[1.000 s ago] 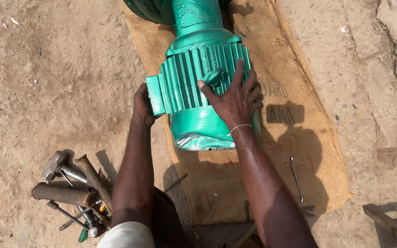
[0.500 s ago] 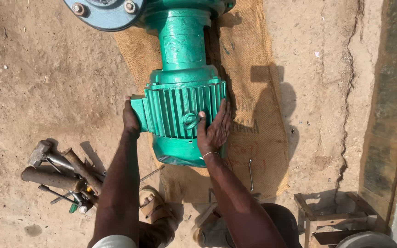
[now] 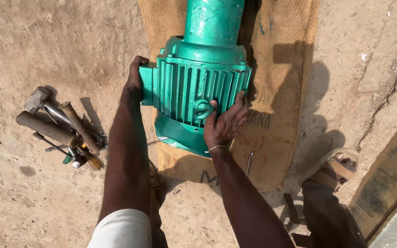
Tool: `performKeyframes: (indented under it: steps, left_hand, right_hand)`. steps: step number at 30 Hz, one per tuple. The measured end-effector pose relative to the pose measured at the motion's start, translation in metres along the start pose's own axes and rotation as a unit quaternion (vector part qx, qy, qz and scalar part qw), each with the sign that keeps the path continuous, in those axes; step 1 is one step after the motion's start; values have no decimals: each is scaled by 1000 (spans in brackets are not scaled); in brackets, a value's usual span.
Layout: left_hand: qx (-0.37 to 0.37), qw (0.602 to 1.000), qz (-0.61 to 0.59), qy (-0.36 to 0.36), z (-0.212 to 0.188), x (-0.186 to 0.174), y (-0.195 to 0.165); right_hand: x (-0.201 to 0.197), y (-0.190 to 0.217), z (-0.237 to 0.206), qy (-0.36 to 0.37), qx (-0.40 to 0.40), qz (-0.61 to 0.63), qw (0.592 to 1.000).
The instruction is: The person disassembles a green electric motor using a wrench and screwdriver. They remove bolts, detach the fan cover, and loosen the coupling nut to access internal components.
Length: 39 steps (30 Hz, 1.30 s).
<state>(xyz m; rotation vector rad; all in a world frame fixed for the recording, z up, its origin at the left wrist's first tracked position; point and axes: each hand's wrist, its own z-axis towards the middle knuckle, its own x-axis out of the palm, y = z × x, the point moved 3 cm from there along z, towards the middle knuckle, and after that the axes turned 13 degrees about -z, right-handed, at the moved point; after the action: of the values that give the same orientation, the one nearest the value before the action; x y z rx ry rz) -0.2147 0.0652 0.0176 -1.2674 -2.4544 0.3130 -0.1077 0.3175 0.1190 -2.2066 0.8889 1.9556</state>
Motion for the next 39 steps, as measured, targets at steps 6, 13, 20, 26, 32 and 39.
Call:
performKeyframes:
  steps: [6, 13, 20, 26, 32, 39]
  left_hand:
    - [18, 994, 59, -87, 7, 25, 8]
    - [31, 993, 53, -101, 16, 29, 17]
    - [19, 997, 51, -46, 26, 27, 11]
    - [24, 999, -20, -25, 26, 13, -5]
    - [-12, 999, -25, 19, 27, 3, -11]
    - [17, 999, 27, -13, 15, 32, -3]
  right_hand:
    - [-9, -19, 20, 4, 10, 86, 996]
    - [-13, -36, 37, 80, 9, 154, 985]
    - [15, -38, 20, 37, 0, 121, 992]
    - [14, -22, 47, 55, 41, 103, 992]
    - [34, -23, 116, 121, 36, 332, 935]
    - [36, -42, 121, 103, 24, 230, 968]
